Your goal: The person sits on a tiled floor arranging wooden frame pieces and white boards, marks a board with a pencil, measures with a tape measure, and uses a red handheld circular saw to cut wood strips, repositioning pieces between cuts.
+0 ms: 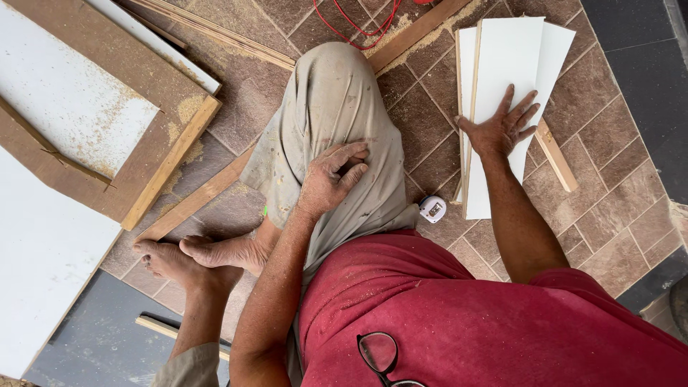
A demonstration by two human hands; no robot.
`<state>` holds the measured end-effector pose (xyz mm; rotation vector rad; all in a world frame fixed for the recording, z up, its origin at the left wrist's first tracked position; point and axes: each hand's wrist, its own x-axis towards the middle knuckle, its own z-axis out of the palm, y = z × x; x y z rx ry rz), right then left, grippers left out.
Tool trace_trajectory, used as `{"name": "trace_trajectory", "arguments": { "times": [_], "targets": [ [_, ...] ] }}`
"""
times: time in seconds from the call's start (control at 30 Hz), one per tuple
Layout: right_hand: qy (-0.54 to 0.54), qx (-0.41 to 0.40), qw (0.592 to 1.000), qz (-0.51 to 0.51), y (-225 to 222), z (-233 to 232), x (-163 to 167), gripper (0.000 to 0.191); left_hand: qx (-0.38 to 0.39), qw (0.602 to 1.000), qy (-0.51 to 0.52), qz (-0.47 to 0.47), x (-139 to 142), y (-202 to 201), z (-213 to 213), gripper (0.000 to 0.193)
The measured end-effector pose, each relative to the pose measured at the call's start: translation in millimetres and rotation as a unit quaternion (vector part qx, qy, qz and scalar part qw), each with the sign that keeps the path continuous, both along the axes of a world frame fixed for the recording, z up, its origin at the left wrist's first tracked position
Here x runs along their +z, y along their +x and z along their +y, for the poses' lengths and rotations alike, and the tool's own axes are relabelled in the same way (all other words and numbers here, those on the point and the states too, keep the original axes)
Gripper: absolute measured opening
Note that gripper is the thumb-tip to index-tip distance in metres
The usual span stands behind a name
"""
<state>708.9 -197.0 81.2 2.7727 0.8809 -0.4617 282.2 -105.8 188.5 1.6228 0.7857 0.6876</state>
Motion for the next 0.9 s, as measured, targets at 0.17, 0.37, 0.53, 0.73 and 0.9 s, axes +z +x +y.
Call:
{"name": "trace_trajectory", "arguments": {
  "times": [0.17,0.37,0.53,0.73,0.9],
  "targets": [
    [-0.012,-0.017,1.000,0.006,5,0,4,0.151,0.002,1.000,-0.011,0.016,1,1,-1,0.038],
    [-0.003,-0.017,1.000,-0.017,8,2,0,0.143,0.008,1.000,-0.006,0.028,4,1,-2,0.039],
    [0.019,-0.060,0.998,-0.016,23,0,2,0.142,0.009,0.999,0.000,0.035,5,2,-2,0.038],
    [0.033,-0.156,0.987,-0.021,55,-8,13,0.142,0.015,0.999,-0.003,0.036,5,5,-1,0.034],
    [0.027,-0.196,0.980,-0.031,80,-11,24,0.137,0.014,0.998,-0.010,0.057,3,8,-1,0.033]
  ]
}}
